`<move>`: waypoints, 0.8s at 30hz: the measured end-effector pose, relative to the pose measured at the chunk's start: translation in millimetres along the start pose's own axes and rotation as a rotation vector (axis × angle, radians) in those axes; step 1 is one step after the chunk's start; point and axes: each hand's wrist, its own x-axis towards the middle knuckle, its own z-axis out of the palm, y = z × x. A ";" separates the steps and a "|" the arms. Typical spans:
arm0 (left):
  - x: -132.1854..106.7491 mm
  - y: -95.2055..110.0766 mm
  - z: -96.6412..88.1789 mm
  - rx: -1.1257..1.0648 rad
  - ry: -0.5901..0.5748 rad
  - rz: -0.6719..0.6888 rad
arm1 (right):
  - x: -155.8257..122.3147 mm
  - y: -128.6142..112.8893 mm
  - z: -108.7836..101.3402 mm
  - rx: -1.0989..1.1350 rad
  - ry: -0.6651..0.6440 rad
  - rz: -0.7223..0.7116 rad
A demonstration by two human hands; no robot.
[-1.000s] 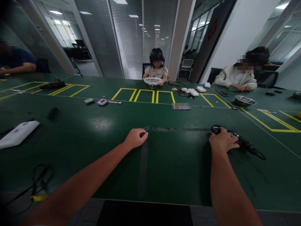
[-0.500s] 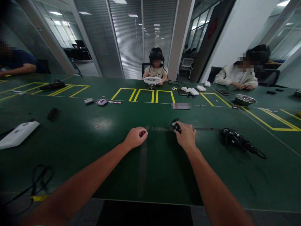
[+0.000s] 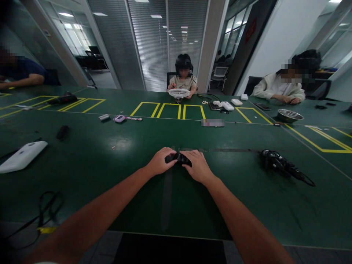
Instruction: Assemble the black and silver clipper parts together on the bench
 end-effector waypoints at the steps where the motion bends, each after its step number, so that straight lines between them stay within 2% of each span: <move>1: 0.1 1.3 -0.7 -0.006 0.008 -0.002 | 0.1 0.2 -0.1 0.002 0.001 0.002; 5: 0.2 5.4 -1.1 -0.078 0.021 -0.070 | 0.2 -0.1 0.4 -0.001 -0.001 0.006; 10: -0.1 7.9 3.3 -0.323 -0.040 -0.201 | -0.3 -0.3 0.6 0.006 -0.009 0.011; 15: 0.3 10.2 6.4 -0.517 -0.013 -0.290 | -1.1 -3.9 1.1 0.042 -0.033 -0.013; 20: 1.5 10.7 2.4 -0.599 -0.039 -0.339 | -0.8 -8.9 4.2 0.058 -0.055 -0.030; 24: 2.9 7.1 -1.9 -0.623 -0.015 -0.390 | -0.9 -10.1 5.0 0.072 -0.067 -0.029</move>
